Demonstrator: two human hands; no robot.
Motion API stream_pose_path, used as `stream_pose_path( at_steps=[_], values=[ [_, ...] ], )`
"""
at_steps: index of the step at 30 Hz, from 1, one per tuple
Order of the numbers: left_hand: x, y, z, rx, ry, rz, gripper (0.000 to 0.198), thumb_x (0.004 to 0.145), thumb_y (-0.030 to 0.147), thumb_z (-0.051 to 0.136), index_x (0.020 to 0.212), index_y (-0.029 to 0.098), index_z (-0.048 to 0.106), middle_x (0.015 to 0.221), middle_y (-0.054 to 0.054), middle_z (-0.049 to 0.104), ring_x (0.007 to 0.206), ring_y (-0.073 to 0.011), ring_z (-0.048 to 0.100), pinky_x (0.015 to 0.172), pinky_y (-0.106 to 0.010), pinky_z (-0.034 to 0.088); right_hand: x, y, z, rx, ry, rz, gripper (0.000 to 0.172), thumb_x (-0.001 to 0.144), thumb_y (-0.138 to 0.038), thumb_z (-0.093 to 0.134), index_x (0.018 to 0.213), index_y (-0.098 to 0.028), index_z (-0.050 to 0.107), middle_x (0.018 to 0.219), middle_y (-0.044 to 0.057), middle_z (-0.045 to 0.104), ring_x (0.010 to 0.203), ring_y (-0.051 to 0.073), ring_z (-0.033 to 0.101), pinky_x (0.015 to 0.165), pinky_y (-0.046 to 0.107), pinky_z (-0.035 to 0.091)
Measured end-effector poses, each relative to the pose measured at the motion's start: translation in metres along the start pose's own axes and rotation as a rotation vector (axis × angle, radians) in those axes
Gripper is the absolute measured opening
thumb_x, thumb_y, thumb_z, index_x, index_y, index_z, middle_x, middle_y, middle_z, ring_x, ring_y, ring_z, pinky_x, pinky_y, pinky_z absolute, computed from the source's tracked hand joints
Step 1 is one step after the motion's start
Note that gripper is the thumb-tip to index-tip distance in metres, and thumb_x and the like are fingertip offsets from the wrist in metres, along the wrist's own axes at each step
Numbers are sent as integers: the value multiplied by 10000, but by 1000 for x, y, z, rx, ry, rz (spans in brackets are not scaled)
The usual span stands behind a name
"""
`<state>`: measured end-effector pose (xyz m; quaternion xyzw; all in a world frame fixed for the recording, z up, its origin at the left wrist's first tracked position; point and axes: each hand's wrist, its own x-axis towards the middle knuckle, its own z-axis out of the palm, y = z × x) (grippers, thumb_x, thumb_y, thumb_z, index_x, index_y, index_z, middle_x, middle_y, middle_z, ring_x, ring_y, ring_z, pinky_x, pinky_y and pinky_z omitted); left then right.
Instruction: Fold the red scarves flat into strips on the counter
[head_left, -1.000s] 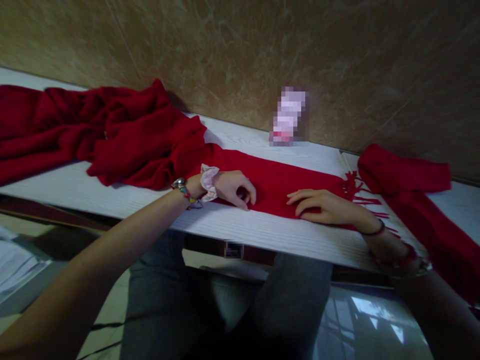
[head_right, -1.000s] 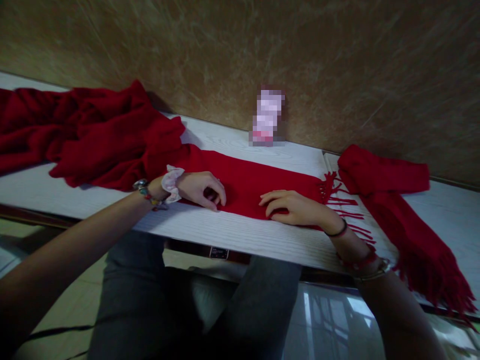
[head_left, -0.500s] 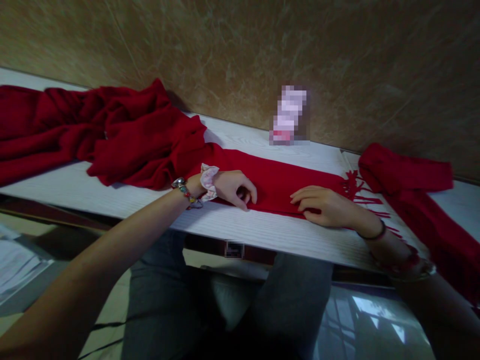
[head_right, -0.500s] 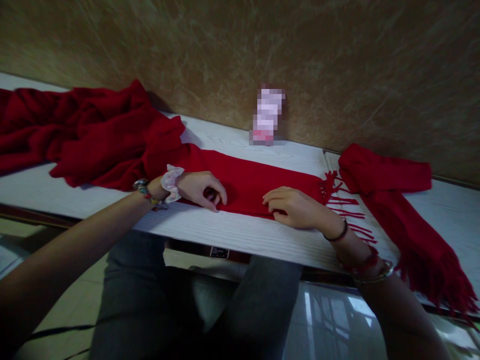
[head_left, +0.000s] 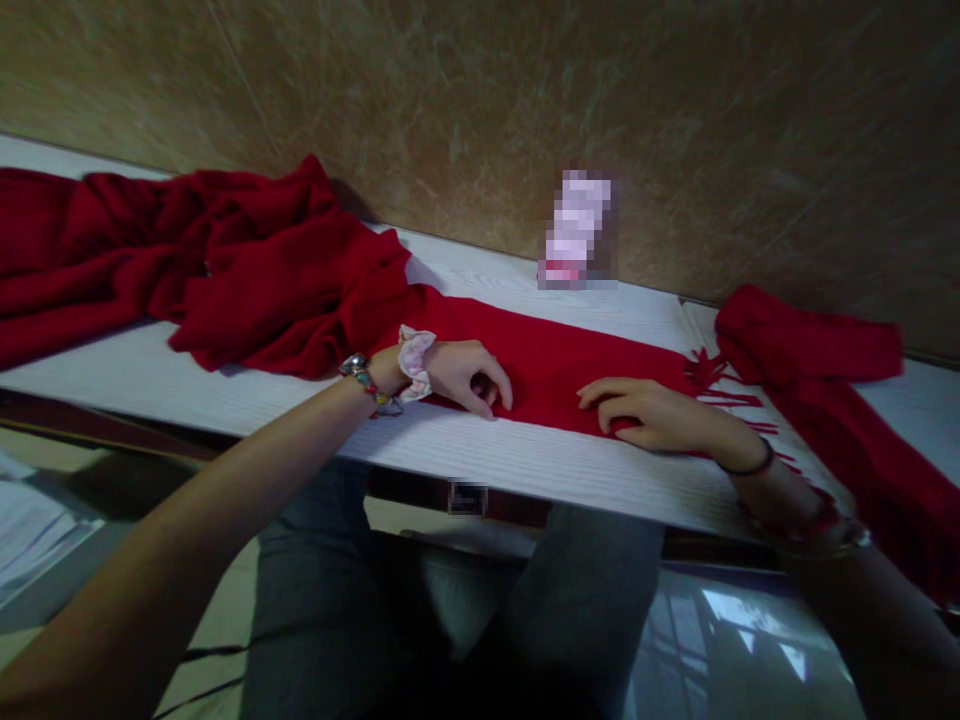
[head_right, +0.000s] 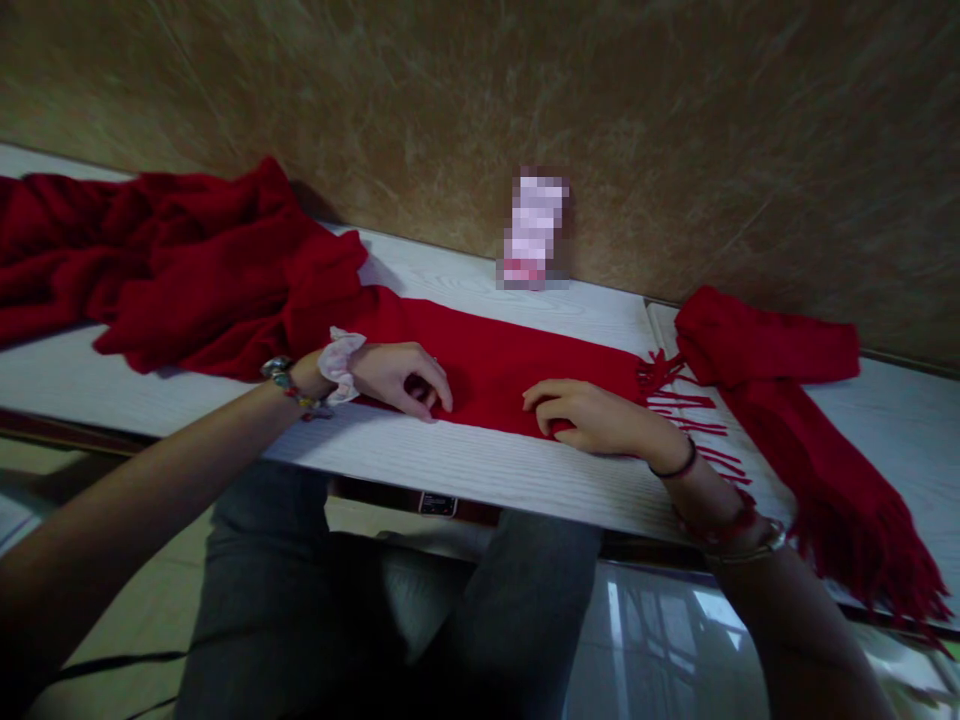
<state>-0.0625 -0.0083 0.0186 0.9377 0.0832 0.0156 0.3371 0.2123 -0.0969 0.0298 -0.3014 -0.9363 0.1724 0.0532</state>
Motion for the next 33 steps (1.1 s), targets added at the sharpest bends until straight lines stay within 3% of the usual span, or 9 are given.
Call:
stream_pose_path(
  at_steps=[5,11,17,19,21,25,29,33],
  values=[
    [-3,0,-2,-44,45,6,178,717,220,668,886,170,690,685,-3,653,568,-54,552,558,-120,396,-2,2,-2,67,5,7,209,714,-39,439,671,-189,577,1053,63,610,1064,165,543,905,333,449],
    [-2,0,1,-6,3,12,163,735,250,644,862,159,691,687,-12,669,570,-70,572,546,-135,399,-5,0,-5,65,-75,44,185,681,-54,468,686,-189,593,1151,69,545,1134,193,490,954,363,411],
    [8,1,-5,187,312,112,193,849,222,489,865,147,667,835,-54,677,763,-102,606,731,-184,437,-5,-2,-5,90,-79,66,213,670,-35,451,691,-188,598,1152,67,543,1139,187,482,958,361,406],
    [18,0,-3,300,349,109,215,871,234,464,943,145,647,967,-81,655,900,-130,589,824,-222,426,-3,-2,-6,92,-80,65,222,671,-26,445,688,-184,601,1147,69,549,1136,180,485,955,353,409],
    [28,-3,3,403,311,50,279,881,299,468,1077,148,599,1152,-110,584,1072,-175,524,914,-283,394,-2,-2,-7,84,-95,68,224,679,-25,445,696,-178,608,1151,74,554,1136,176,488,957,343,409],
    [37,-11,22,550,179,-131,491,893,460,411,1328,233,384,1437,-78,295,1326,-245,236,1048,-437,235,-7,1,-9,-13,-120,114,311,675,-14,448,877,-161,634,1209,90,550,1176,182,468,987,340,391],
    [33,-13,29,604,119,-179,526,898,484,374,1373,268,302,1471,-40,210,1353,-233,164,1071,-439,180,-27,-1,-4,-226,-81,193,517,697,-7,437,1181,-157,537,1270,96,534,1190,197,469,1006,375,384],
    [31,-11,26,617,130,-163,521,908,476,345,1380,263,289,1474,-33,201,1356,-222,158,1075,-426,175,-61,-5,14,-459,10,201,602,749,52,314,1289,-177,451,1304,85,512,1205,177,459,992,377,405]
  ],
)
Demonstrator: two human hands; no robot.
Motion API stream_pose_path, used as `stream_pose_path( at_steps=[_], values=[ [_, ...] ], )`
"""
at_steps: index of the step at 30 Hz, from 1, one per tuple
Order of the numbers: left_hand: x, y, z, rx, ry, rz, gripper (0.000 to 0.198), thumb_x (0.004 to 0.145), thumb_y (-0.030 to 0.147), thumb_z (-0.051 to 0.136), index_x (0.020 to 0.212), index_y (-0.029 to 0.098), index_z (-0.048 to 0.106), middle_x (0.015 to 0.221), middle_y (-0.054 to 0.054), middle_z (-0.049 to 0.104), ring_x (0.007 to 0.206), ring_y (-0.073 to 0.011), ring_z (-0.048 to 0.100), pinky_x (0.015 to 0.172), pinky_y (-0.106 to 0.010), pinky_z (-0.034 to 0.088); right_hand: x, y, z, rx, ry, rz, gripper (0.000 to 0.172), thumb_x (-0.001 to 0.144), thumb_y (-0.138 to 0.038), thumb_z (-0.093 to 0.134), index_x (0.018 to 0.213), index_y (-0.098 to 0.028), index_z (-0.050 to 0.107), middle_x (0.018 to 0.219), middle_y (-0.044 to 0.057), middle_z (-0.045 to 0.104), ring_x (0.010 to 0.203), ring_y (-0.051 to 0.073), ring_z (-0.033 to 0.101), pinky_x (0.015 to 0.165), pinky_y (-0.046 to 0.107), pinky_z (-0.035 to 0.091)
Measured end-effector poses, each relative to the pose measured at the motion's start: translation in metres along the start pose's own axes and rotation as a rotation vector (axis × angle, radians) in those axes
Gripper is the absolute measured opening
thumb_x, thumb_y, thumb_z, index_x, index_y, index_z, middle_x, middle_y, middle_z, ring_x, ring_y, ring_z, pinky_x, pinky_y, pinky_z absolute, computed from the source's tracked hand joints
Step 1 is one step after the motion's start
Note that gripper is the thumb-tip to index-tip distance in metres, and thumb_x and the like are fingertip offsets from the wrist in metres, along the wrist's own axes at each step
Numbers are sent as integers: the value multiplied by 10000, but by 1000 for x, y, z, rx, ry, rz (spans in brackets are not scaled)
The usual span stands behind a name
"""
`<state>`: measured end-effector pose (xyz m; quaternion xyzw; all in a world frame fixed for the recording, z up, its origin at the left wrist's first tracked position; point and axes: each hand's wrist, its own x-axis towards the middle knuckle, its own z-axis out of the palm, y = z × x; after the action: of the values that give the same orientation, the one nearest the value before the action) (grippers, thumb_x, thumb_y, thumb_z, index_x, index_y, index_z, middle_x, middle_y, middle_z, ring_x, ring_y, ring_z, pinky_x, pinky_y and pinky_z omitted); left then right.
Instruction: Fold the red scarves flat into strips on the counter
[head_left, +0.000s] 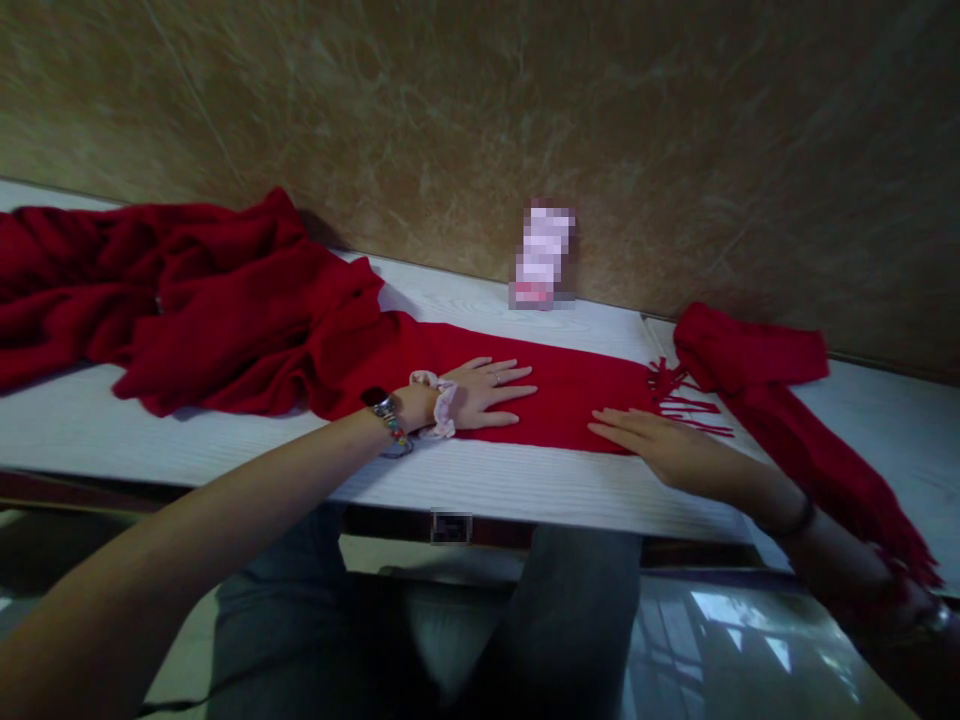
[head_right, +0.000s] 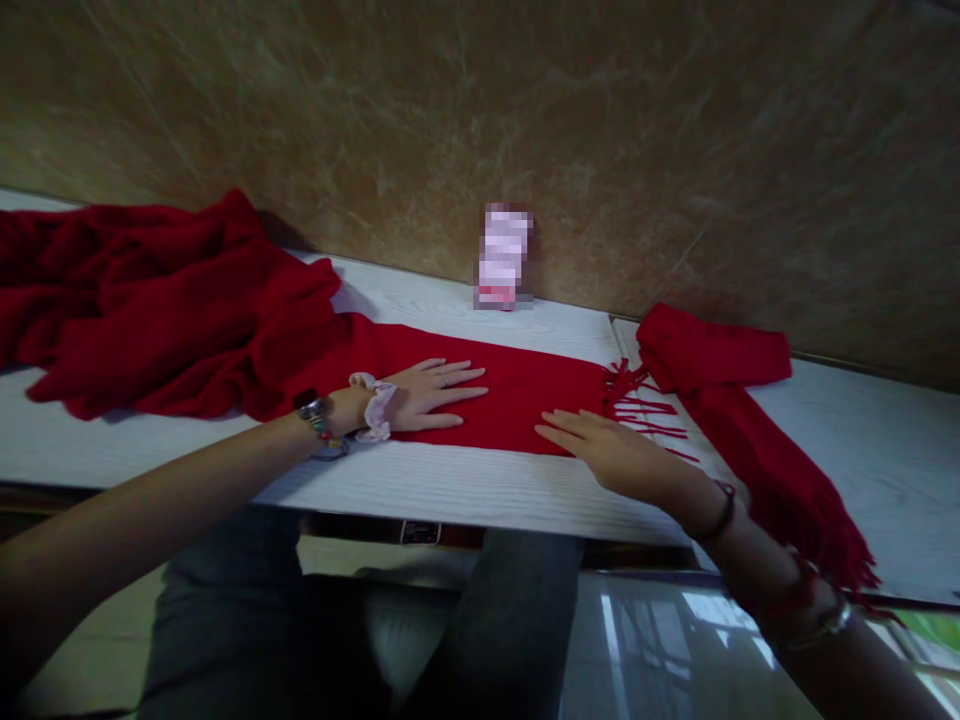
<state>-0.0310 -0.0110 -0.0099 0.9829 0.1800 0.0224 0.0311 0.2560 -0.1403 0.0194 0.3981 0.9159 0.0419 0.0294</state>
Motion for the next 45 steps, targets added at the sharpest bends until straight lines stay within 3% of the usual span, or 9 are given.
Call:
stream_pose_path(
  at_steps=[5,8,15,19,23,29,34,41,45],
  values=[
    [2,2,-5,0,-54,-42,507,907,461,363,1372,269,301,1472,-25,205,1357,-218,156,1075,-432,178,-43,1,28,-172,174,141,527,787,37,309,1232,-150,519,1261,115,545,1172,208,494,940,380,457],
    [3,4,-8,5,-79,-73,494,909,444,374,1366,269,311,1468,-22,217,1354,-204,168,1077,-419,184,-54,4,37,-172,256,225,437,810,-6,328,1144,-116,588,1185,139,594,1124,220,534,929,385,471],
    [2,2,-8,-4,-54,-80,449,915,411,383,1336,255,369,1451,-11,268,1338,-174,219,1082,-370,189,-41,1,30,-6,274,210,344,845,-160,443,1164,-161,573,1190,98,598,1108,207,546,913,375,486],
    [2,1,-6,-14,-16,-68,429,912,409,383,1314,260,400,1443,-10,291,1330,-171,242,1081,-364,198,-35,2,36,-31,396,250,281,864,-164,419,1044,-137,633,1063,114,661,994,214,609,869,399,507],
    [2,0,-3,-38,9,-35,449,915,410,362,1333,248,374,1440,-32,295,1329,-201,245,1071,-414,215,-34,4,43,-44,503,314,304,870,-149,381,1074,-143,606,1046,108,668,970,206,616,855,399,507],
    [0,-2,1,-67,38,-46,431,920,391,336,1314,227,399,1425,-46,326,1317,-204,271,1058,-423,238,-35,4,45,-45,577,416,288,857,-155,386,1035,-146,612,1006,102,678,931,210,626,832,383,508],
    [-1,-3,0,-30,4,-76,432,915,380,355,1313,219,407,1422,-41,333,1316,-202,275,1062,-396,245,-35,3,41,-61,643,449,240,838,-168,411,921,-156,635,862,87,699,801,202,650,738,351,532],
    [-13,10,-10,104,-18,-134,414,921,372,342,1289,215,452,1410,-58,351,1305,-246,292,1035,-423,270,-32,1,34,58,571,450,235,861,-253,428,847,-201,657,830,65,706,772,203,659,699,346,537],
    [-25,23,-6,65,22,-79,441,921,457,313,1283,245,449,1419,-41,338,1308,-220,285,1047,-414,248,-31,0,34,74,593,501,232,850,-240,429,848,-210,659,819,52,707,757,198,662,685,342,538]
  ],
)
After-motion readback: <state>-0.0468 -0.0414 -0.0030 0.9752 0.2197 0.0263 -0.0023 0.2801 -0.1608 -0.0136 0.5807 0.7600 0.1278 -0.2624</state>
